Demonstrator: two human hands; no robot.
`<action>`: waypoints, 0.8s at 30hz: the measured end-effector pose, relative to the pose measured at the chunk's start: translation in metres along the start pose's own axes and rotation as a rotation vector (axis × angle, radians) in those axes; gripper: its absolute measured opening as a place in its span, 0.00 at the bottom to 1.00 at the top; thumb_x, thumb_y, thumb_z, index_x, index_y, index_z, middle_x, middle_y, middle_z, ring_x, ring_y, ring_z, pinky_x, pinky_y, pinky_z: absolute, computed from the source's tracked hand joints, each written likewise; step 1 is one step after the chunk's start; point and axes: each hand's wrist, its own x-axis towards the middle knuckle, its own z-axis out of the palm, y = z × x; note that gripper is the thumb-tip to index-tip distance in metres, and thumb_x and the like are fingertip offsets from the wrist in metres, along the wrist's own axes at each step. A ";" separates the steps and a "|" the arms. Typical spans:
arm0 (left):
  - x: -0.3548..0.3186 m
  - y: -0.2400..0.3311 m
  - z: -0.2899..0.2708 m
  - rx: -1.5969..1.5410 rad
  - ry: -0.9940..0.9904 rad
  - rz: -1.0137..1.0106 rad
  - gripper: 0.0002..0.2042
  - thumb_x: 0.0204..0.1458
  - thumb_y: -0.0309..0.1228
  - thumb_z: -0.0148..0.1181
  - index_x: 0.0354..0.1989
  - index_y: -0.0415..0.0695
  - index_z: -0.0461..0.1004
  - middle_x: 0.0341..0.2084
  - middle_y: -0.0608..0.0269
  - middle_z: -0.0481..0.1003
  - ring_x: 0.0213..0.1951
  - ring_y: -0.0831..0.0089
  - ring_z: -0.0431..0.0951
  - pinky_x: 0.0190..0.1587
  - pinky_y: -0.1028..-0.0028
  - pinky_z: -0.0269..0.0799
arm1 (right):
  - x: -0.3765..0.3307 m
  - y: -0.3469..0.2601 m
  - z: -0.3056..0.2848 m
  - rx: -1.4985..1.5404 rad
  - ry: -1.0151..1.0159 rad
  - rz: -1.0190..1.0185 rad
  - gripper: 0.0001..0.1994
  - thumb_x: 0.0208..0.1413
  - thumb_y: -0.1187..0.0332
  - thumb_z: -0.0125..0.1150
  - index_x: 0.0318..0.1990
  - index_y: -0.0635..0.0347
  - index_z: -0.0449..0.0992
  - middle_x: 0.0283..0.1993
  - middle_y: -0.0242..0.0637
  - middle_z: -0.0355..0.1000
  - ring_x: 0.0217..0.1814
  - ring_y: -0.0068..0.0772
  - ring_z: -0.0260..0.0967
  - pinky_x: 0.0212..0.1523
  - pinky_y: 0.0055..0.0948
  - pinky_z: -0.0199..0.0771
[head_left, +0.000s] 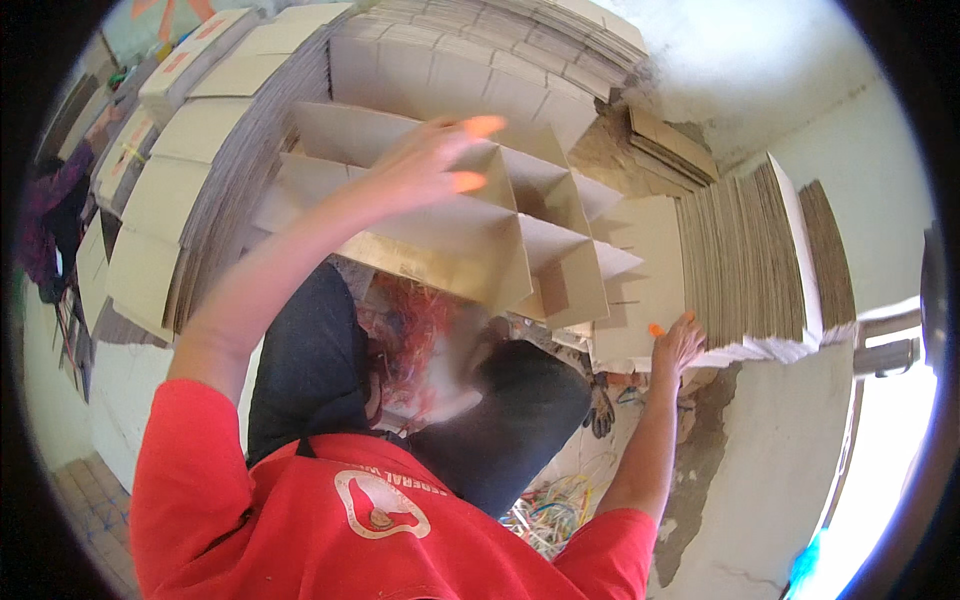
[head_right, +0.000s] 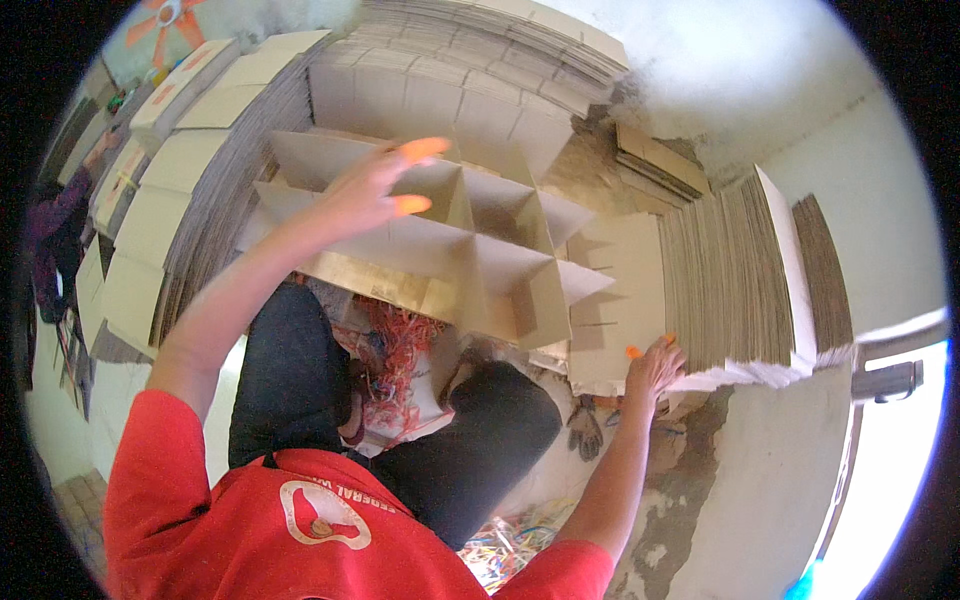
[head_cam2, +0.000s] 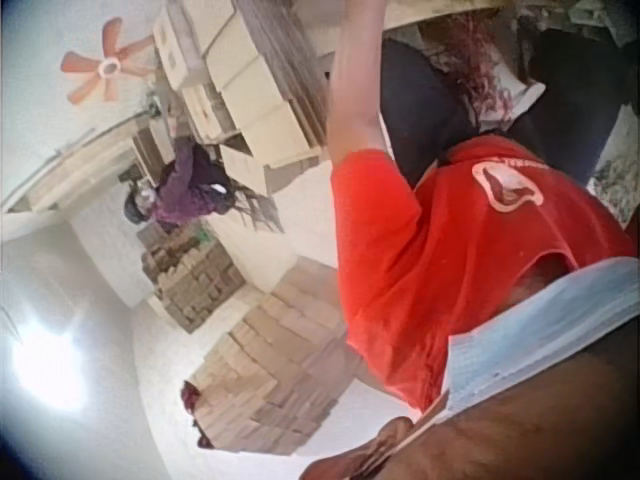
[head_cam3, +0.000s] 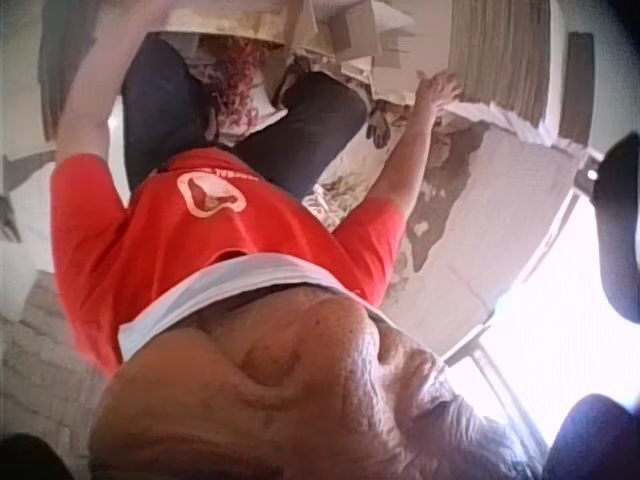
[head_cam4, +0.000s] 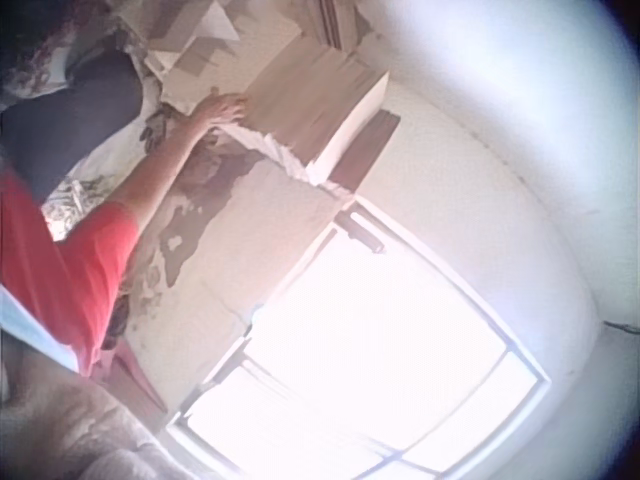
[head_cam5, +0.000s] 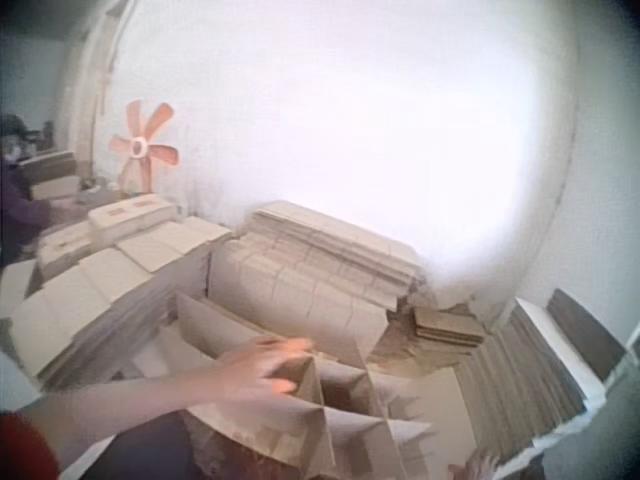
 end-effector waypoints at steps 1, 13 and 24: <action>-0.019 -0.020 0.004 -0.055 0.032 -0.092 0.31 0.46 0.30 0.65 0.62 0.53 0.64 0.52 0.54 0.73 0.54 0.59 0.71 0.55 0.64 0.68 | 0.007 0.007 0.002 0.019 0.055 -0.004 0.24 0.49 0.70 0.63 0.56 0.61 0.67 0.48 0.49 0.69 0.51 0.53 0.66 0.47 0.50 0.66; -0.069 -0.071 -0.009 0.273 0.079 -0.005 0.25 0.44 0.30 0.67 0.54 0.46 0.71 0.44 0.55 0.76 0.52 0.59 0.70 0.55 0.63 0.65 | 0.020 -0.024 -0.127 0.611 0.462 0.004 0.14 0.52 0.71 0.64 0.46 0.57 0.72 0.43 0.50 0.76 0.41 0.50 0.76 0.39 0.41 0.74; -0.064 -0.090 0.018 0.135 -0.020 -0.141 0.09 0.45 0.28 0.65 0.36 0.44 0.79 0.31 0.52 0.76 0.42 0.53 0.73 0.45 0.58 0.68 | -0.032 -0.173 -0.250 1.111 0.362 -0.477 0.26 0.48 0.77 0.68 0.57 0.55 0.73 0.42 0.32 0.80 0.25 0.10 0.57 0.27 0.14 0.63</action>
